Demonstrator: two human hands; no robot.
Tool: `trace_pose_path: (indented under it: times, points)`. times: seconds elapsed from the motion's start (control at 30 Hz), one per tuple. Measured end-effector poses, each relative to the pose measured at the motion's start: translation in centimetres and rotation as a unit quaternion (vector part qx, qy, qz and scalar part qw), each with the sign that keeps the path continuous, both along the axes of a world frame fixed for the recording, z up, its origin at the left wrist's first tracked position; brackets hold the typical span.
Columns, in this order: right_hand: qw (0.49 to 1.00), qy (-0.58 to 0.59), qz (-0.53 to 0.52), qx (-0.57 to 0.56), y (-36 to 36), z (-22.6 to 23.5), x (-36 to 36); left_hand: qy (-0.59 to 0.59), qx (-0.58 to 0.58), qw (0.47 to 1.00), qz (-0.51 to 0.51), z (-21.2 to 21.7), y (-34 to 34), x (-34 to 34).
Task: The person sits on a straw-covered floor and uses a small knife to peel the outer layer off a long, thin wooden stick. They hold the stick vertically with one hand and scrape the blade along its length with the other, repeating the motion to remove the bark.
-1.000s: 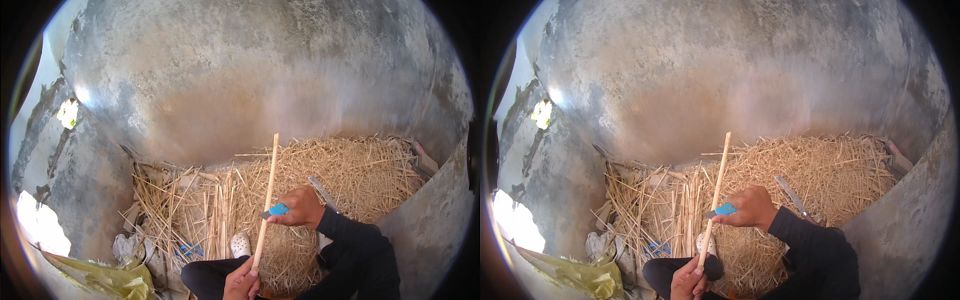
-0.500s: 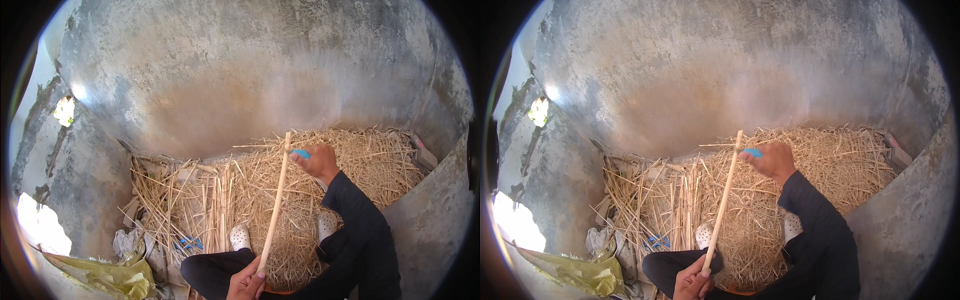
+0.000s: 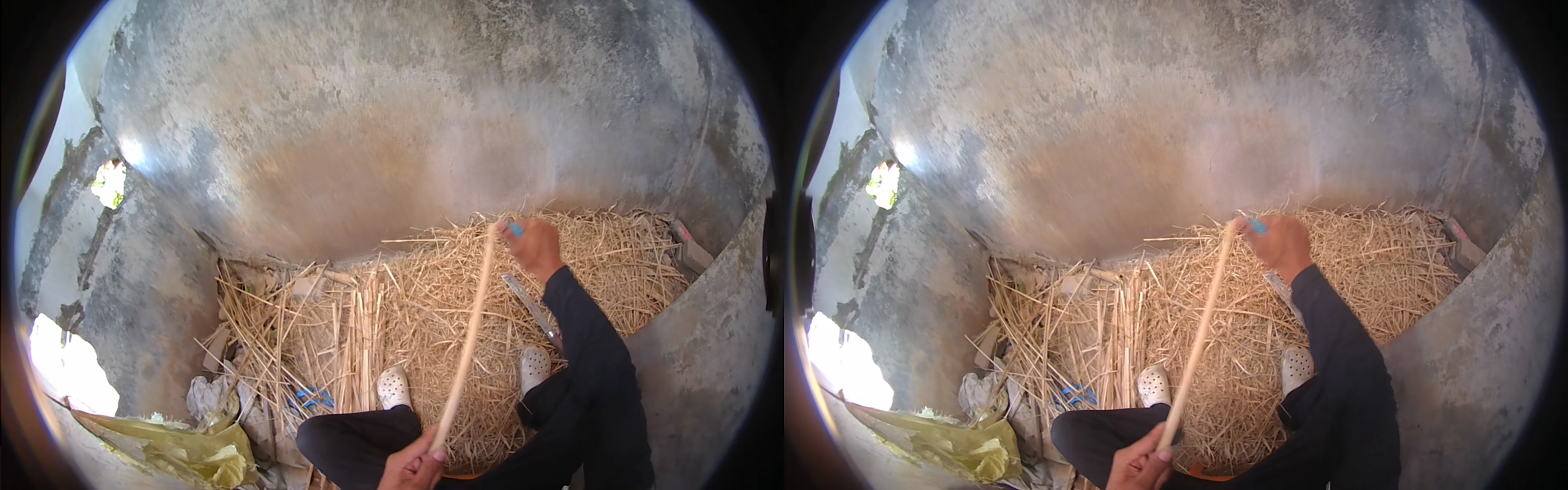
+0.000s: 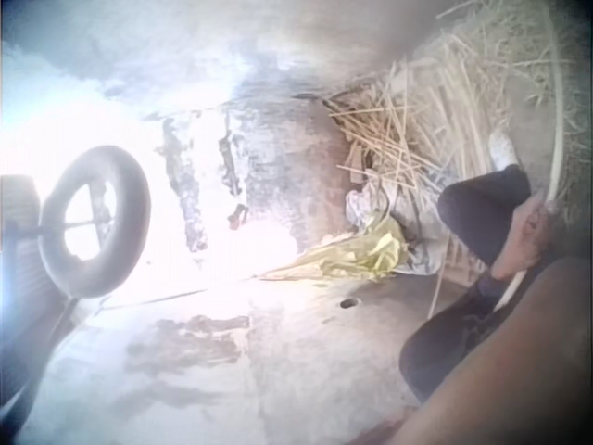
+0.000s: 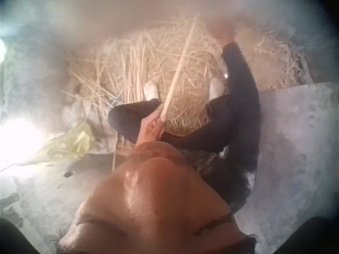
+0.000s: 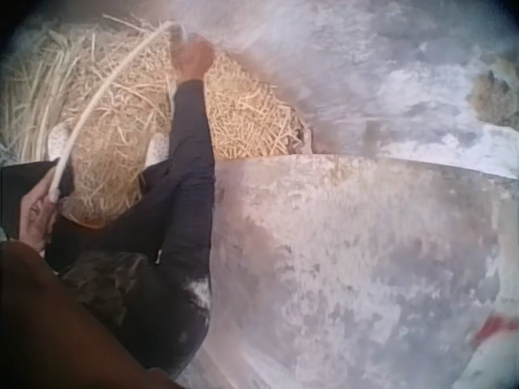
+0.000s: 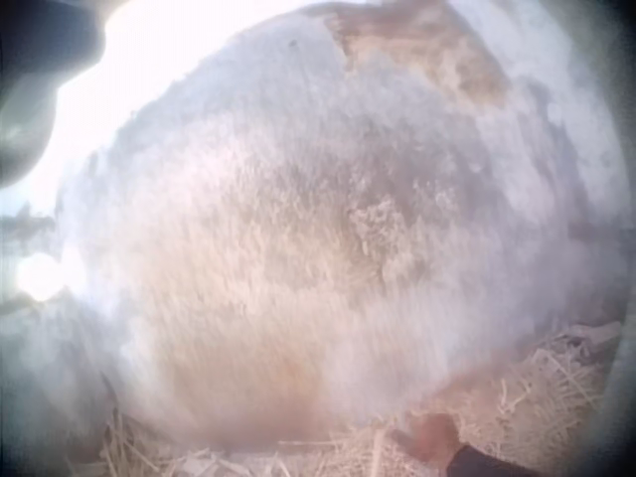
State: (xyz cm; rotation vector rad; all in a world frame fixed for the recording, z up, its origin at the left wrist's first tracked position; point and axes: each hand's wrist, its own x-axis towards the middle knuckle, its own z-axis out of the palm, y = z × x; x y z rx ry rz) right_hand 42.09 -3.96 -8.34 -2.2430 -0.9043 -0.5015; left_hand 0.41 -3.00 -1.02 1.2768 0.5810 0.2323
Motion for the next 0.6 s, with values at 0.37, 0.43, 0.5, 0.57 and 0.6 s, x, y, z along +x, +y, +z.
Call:
trace_pose_path:
  times: [0.37,0.43,0.5,0.57,0.6]
  points:
    - [0.970,-0.013,0.240,0.049,-1.3,2.0,-10.8,0.037,0.037,0.998,0.032,1.6,2.7,1.2]
    - [0.954,-0.050,0.293,0.043,-1.0,3.2,-13.2,0.049,0.031,0.998,0.029,1.8,2.5,1.2]
    - [0.953,-0.092,0.287,0.023,-1.1,3.5,-13.7,0.051,0.032,0.998,0.024,2.2,2.0,1.1]
    - [0.978,-0.025,0.204,0.019,-0.9,3.8,-10.8,0.056,0.029,0.998,0.019,2.4,1.7,1.1]
    - [0.986,0.003,0.166,0.018,-0.8,3.9,-9.3,0.055,0.027,0.998,0.017,2.5,1.4,1.3]
